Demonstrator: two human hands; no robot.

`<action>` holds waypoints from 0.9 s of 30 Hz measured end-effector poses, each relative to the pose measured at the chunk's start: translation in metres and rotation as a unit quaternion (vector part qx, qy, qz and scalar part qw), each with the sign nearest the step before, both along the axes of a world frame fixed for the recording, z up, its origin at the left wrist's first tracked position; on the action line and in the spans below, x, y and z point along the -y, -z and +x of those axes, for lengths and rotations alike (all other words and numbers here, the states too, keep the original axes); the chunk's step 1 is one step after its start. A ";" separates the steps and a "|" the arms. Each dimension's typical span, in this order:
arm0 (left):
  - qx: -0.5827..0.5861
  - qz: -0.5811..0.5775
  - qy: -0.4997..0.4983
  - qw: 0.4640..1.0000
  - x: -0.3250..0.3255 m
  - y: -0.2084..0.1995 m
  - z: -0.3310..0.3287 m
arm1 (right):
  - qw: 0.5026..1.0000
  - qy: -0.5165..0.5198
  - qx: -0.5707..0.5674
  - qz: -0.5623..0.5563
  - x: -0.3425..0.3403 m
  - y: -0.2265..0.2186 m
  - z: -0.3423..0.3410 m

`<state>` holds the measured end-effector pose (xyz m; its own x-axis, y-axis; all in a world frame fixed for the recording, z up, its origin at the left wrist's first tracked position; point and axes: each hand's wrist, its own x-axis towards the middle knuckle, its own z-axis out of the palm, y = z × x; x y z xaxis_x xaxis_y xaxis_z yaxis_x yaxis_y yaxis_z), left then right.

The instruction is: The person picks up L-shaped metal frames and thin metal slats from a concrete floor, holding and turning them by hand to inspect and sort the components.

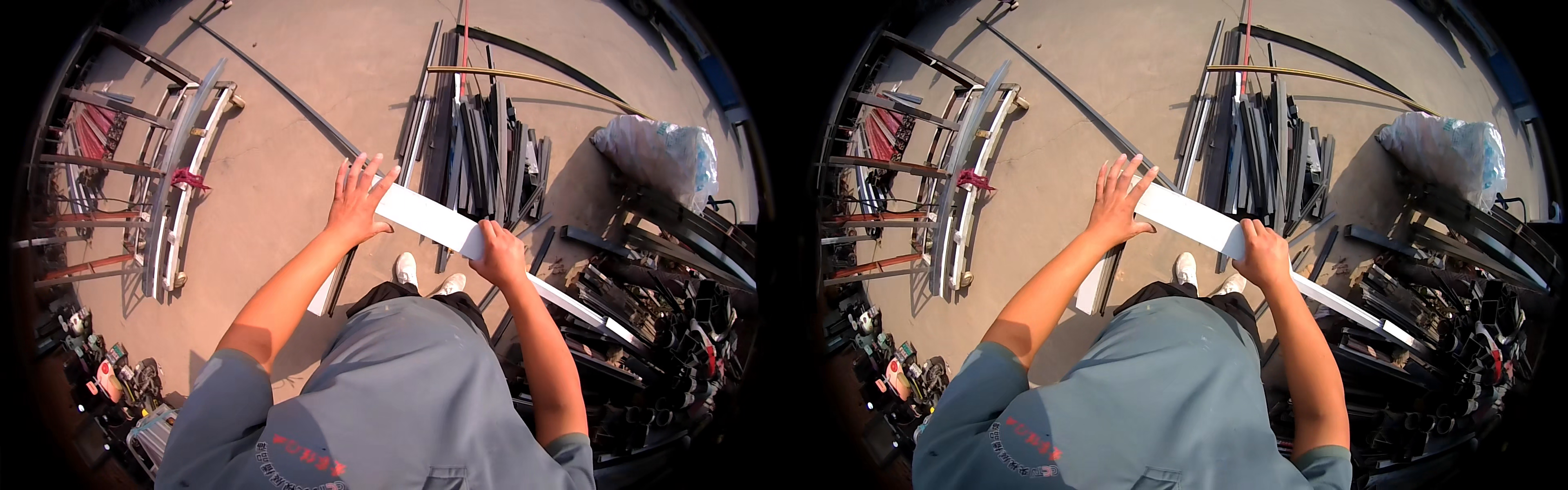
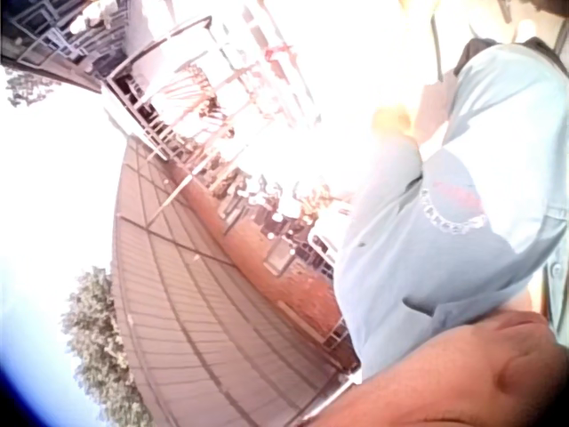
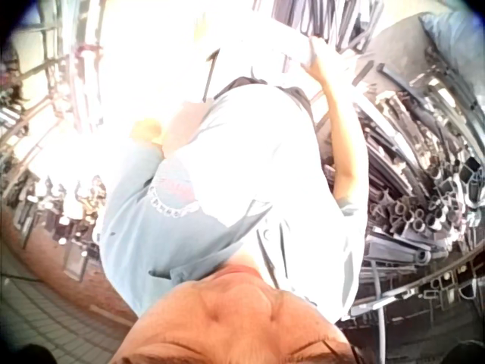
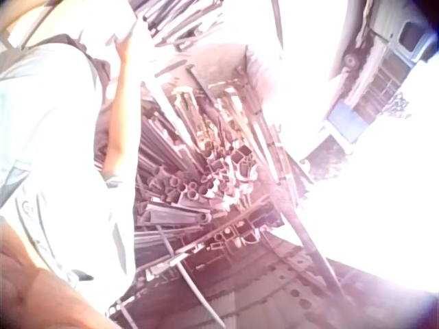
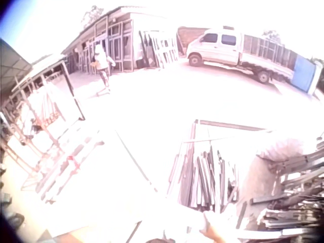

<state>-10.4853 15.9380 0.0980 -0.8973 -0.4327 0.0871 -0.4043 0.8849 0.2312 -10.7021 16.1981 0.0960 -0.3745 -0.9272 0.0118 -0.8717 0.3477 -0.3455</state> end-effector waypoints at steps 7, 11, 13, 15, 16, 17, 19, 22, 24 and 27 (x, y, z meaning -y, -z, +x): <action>0.030 -0.025 0.142 0.989 0.007 0.012 -0.033 | 0.999 -0.013 0.032 0.012 -0.002 0.007 -0.006; 0.015 0.000 0.176 0.984 0.010 0.018 -0.041 | 0.998 -0.015 0.047 0.032 -0.002 0.009 -0.010; 0.045 0.039 0.186 0.981 0.016 0.015 -0.044 | 0.997 -0.017 0.053 0.048 -0.001 0.007 -0.011; 0.047 0.040 0.198 0.978 0.019 0.013 -0.045 | 0.996 -0.021 0.060 0.063 0.000 0.004 -0.013; 0.048 0.040 0.205 0.977 0.020 0.012 -0.046 | 0.995 -0.022 0.069 0.075 0.000 0.003 -0.014; 0.065 0.052 0.205 0.975 0.021 0.011 -0.048 | 0.993 -0.023 0.079 0.086 0.001 0.001 -0.015; 0.099 0.076 0.206 0.971 0.023 0.009 -0.052 | 0.990 -0.025 0.096 0.103 0.002 0.001 -0.018; 0.135 0.095 0.213 0.963 0.026 0.007 -0.056 | 0.986 -0.028 0.117 0.119 0.002 0.002 -0.022; 0.150 0.106 0.211 0.960 0.026 0.004 -0.059 | 0.983 -0.027 0.132 0.127 0.003 -0.002 -0.023; 0.164 0.118 0.210 0.957 0.025 -0.003 -0.064 | 0.982 -0.023 0.140 0.126 0.002 -0.003 -0.025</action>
